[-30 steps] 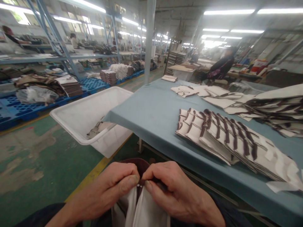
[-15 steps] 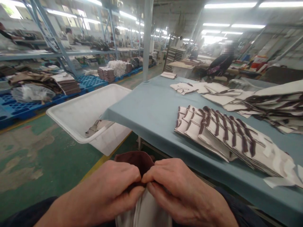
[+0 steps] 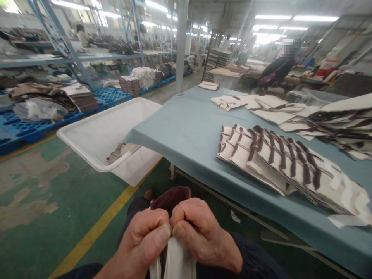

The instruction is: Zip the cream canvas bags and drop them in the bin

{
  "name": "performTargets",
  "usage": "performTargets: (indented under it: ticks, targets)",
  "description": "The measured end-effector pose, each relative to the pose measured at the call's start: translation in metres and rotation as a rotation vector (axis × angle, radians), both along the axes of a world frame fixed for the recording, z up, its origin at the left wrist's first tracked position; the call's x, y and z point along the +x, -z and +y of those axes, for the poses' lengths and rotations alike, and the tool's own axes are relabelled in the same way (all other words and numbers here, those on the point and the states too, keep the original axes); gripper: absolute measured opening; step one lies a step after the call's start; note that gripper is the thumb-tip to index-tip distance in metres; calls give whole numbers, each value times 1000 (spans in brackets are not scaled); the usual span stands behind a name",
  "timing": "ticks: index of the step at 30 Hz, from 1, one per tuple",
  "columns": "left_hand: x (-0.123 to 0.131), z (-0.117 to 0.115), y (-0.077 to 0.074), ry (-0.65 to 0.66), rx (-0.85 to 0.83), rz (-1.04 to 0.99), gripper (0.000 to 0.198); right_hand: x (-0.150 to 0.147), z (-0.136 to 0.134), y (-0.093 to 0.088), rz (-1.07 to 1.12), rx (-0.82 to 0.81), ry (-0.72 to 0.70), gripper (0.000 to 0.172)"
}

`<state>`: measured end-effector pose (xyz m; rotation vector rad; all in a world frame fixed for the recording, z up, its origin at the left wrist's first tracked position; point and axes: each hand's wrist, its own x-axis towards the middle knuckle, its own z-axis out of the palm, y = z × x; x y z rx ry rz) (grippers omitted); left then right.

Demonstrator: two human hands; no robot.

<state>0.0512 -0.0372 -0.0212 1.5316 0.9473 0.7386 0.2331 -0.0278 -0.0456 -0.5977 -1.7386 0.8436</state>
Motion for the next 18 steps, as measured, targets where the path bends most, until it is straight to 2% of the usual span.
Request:
performTargets:
  ticks: [4,7,9,15,18]
  targets:
    - [6,-1,8,36,-217,-134,62,-1,-5,1,-13,-151,-10,52]
    - [6,2,11,53,-256,-174,60,1,-6,3,7,-195,-22,50]
    - [3,3,13,60,-206,-161,61,2,-6,3,16,-196,-29,49]
    - [-11,4,25,-18,103,1,65,1,-7,1,-59,-199,-16,50]
    - [-9,6,18,17,167,-1,71,2,-8,-2,-70,-196,-20,54]
